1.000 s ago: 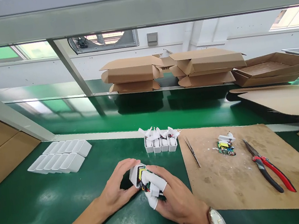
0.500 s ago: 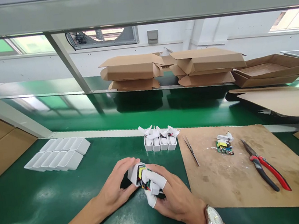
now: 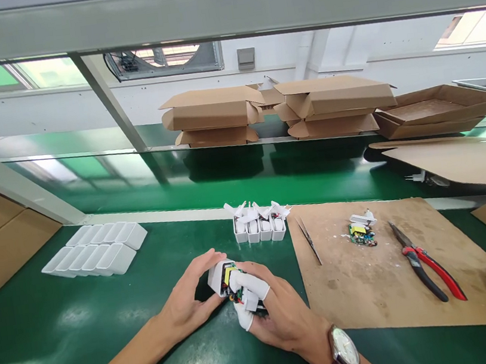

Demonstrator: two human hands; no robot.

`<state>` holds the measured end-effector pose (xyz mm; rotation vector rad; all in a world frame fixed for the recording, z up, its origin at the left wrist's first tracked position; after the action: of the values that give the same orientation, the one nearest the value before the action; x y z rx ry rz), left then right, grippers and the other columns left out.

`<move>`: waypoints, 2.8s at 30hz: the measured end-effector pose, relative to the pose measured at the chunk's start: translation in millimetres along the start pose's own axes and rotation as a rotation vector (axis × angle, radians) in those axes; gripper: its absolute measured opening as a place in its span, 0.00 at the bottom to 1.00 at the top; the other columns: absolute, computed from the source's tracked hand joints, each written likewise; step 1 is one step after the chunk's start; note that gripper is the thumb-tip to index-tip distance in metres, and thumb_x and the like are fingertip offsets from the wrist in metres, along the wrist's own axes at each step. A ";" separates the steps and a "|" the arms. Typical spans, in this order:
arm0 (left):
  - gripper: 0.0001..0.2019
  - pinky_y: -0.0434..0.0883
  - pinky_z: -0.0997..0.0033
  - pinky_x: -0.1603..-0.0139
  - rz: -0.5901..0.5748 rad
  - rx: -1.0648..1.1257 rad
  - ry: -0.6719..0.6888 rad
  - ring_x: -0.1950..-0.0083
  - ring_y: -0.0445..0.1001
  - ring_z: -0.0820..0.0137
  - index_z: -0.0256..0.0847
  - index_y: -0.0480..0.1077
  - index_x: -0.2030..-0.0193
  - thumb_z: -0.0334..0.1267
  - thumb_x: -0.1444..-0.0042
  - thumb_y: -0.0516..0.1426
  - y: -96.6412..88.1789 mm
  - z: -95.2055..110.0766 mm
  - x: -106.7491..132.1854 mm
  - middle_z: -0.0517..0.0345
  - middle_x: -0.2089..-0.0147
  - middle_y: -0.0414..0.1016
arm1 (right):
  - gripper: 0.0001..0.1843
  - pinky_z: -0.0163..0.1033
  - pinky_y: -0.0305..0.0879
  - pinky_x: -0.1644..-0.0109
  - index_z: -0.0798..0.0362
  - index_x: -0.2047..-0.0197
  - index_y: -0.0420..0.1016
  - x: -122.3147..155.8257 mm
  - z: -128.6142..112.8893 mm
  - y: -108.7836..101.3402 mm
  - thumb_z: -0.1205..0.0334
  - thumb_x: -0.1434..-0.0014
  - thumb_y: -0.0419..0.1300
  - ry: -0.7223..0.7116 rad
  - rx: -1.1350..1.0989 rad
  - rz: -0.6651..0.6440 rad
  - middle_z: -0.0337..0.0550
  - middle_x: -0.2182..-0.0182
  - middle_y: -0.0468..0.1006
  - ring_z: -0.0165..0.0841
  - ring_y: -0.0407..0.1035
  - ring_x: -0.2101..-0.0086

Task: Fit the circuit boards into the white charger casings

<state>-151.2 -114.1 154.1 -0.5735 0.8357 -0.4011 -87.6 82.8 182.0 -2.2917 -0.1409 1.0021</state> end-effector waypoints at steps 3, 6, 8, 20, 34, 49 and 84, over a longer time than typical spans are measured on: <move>0.36 0.78 0.57 0.37 0.006 -0.001 -0.005 0.36 0.77 0.59 0.49 0.47 0.22 0.39 0.31 0.60 -0.1 0.0 -1.0 0.45 0.37 0.77 | 0.33 0.47 0.78 0.41 0.51 0.30 0.58 1.2 0.5 1.4 0.74 0.36 0.57 -0.018 0.045 0.023 0.57 0.41 0.76 0.42 0.73 0.40; 0.36 0.78 0.57 0.37 0.017 -0.005 0.011 0.36 0.78 0.59 0.48 0.47 0.22 0.38 0.31 0.60 -0.5 0.2 -1.3 0.44 0.38 0.77 | 0.34 0.47 0.78 0.41 0.50 0.30 0.58 2.3 1.4 2.3 0.74 0.36 0.58 -0.013 0.060 0.021 0.57 0.41 0.77 0.42 0.74 0.40; 0.36 0.78 0.57 0.38 0.016 -0.009 0.015 0.37 0.78 0.59 0.48 0.48 0.22 0.39 0.31 0.60 -0.4 -0.5 -0.8 0.44 0.38 0.78 | 0.33 0.46 0.79 0.42 0.49 0.30 0.58 2.1 1.9 2.2 0.73 0.36 0.58 -0.003 0.043 0.016 0.57 0.41 0.77 0.42 0.75 0.41; 0.36 0.79 0.55 0.38 0.010 -0.012 0.006 0.38 0.79 0.58 0.47 0.49 0.22 0.41 0.31 0.61 -0.8 -2.2 0.0 0.42 0.39 0.78 | 0.31 0.45 0.78 0.41 0.51 0.31 0.60 2.9 4.6 3.6 0.72 0.35 0.60 -0.016 0.031 0.041 0.56 0.41 0.78 0.41 0.75 0.41; 0.37 0.79 0.55 0.38 0.027 -0.007 0.003 0.38 0.80 0.58 0.47 0.50 0.23 0.41 0.33 0.62 0.2 -1.5 -0.7 0.43 0.39 0.78 | 0.30 0.47 0.77 0.40 0.49 0.30 0.58 0.4 5.9 2.0 0.72 0.33 0.58 0.032 -0.023 0.010 0.57 0.39 0.75 0.41 0.72 0.39; 0.40 0.75 0.47 0.36 -0.060 -0.010 -0.024 0.35 0.76 0.54 0.49 0.49 0.23 0.40 0.35 0.65 2.6 1.1 -0.7 0.42 0.36 0.77 | 0.30 0.56 0.76 0.39 0.47 0.32 0.63 -0.7 9.4 3.7 0.66 0.34 0.64 0.039 0.057 0.040 0.53 0.45 0.79 0.46 0.72 0.41; 0.39 0.74 0.49 0.32 -0.049 0.323 -0.303 0.28 0.70 0.58 0.52 0.36 0.20 0.38 0.28 0.56 19.4 -5.7 8.8 0.43 0.27 0.67 | 0.18 0.42 0.83 0.53 0.50 0.47 0.75 12.0 30.7 21.8 0.76 0.34 0.54 -0.006 0.134 -0.069 0.54 0.46 0.77 0.38 0.80 0.52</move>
<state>-148.1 -105.5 134.0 -0.3422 0.4539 -0.4699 -103.6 84.8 145.9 -2.1480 -0.1501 0.9547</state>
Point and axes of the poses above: each hand's wrist, its own x-axis away from the middle knuckle, its own y-axis out of the palm, z = x × y, the point moved 4 cm from there along -x, towards the middle knuckle
